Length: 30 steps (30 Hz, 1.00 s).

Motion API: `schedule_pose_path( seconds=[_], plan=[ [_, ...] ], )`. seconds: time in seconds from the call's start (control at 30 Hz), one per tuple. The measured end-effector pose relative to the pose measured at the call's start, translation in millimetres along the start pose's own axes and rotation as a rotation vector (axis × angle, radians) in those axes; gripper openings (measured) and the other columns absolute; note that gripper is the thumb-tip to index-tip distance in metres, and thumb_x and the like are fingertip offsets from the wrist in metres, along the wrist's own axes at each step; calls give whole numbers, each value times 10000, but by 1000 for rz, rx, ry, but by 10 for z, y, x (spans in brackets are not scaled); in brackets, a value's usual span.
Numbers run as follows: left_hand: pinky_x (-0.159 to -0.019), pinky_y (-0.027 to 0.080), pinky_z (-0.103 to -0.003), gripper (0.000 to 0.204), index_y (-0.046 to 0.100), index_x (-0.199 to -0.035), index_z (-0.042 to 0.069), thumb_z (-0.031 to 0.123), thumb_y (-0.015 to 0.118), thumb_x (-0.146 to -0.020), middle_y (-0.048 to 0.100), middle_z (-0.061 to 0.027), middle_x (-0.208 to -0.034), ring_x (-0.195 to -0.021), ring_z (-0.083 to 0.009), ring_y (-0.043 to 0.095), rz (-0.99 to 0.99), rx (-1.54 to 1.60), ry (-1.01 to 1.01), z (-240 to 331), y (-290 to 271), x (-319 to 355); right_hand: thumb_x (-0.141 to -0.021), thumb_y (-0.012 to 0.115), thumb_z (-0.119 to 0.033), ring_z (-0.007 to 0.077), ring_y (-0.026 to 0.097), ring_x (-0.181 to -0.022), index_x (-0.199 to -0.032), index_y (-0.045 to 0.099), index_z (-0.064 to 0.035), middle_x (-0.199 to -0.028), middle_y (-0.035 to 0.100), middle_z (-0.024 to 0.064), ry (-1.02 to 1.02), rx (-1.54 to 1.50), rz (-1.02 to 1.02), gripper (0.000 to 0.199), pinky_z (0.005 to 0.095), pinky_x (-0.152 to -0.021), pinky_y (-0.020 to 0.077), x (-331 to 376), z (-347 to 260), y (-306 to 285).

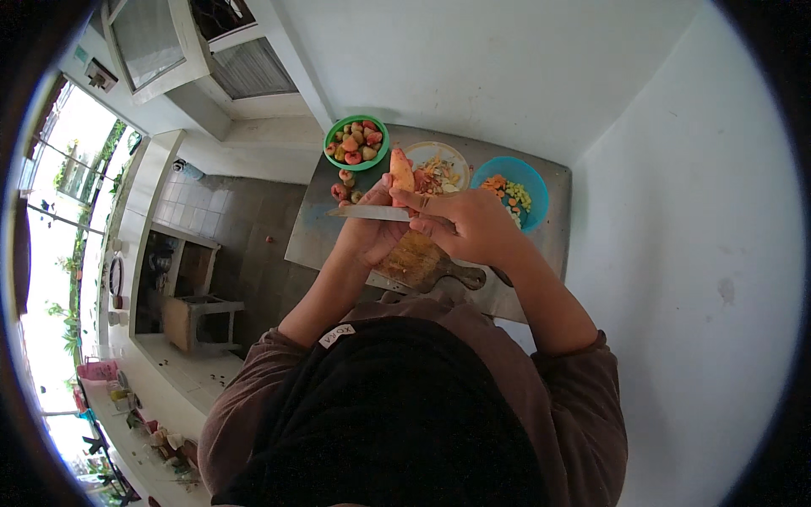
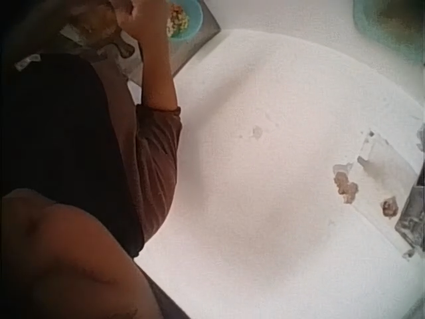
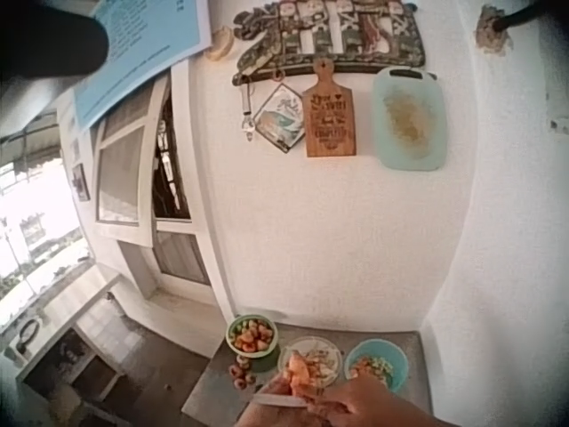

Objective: Peeling and cutting several pieces of fruit using a knife on a wooden cutting board.

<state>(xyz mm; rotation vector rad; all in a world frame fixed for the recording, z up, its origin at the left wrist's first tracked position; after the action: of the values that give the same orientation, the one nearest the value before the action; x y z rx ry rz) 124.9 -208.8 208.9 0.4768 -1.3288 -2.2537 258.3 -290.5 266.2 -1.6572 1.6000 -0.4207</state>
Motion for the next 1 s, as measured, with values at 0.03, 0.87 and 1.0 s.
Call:
schedule_pose_path(
  seconds=[0.03, 0.87, 1.0],
  plan=[
    [-657, 522, -240, 292, 519, -1077, 47, 286, 446, -926, 591, -54, -915, -760, -118, 594, 68, -41, 17, -1, -1, 2, -824, 578, -270, 238, 567, -563, -1175, 558, -261, -727, 630, 53, -4, -9, 8, 352, 320, -529, 430, -11, 12, 7],
    [-725, 511, -269, 183, 517, -1007, 87, 241, 483, -915, 554, -28, -930, -822, -158, 563, 552, 183, 139, 224, -989, -212, -894, 477, -293, 303, 595, -878, -1229, 499, -143, -974, 613, 183, 382, -45, -63, 368, 380, -748, 452, -993, 1532, 353],
    [-737, 508, -272, 202, 510, -1057, 89, 223, 502, -906, 547, -30, -962, -852, -160, 561, 566, 103, 157, 338, -915, -236, -896, 477, -310, 283, 595, -870, -1234, 493, -134, -1002, 614, 169, 366, -130, -2, 382, 365, -753, 451, -1053, 1621, 438]
  ],
)
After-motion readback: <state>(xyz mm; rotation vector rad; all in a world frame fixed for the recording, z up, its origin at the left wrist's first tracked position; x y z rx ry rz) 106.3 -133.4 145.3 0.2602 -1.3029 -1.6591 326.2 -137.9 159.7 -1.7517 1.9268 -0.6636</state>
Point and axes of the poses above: each hand's wrist, its own x-axis away from the middle knuckle, its own y-axis out of the palm, z = x × y, the point moved 2 cm from there along -x, towards the middle knuckle
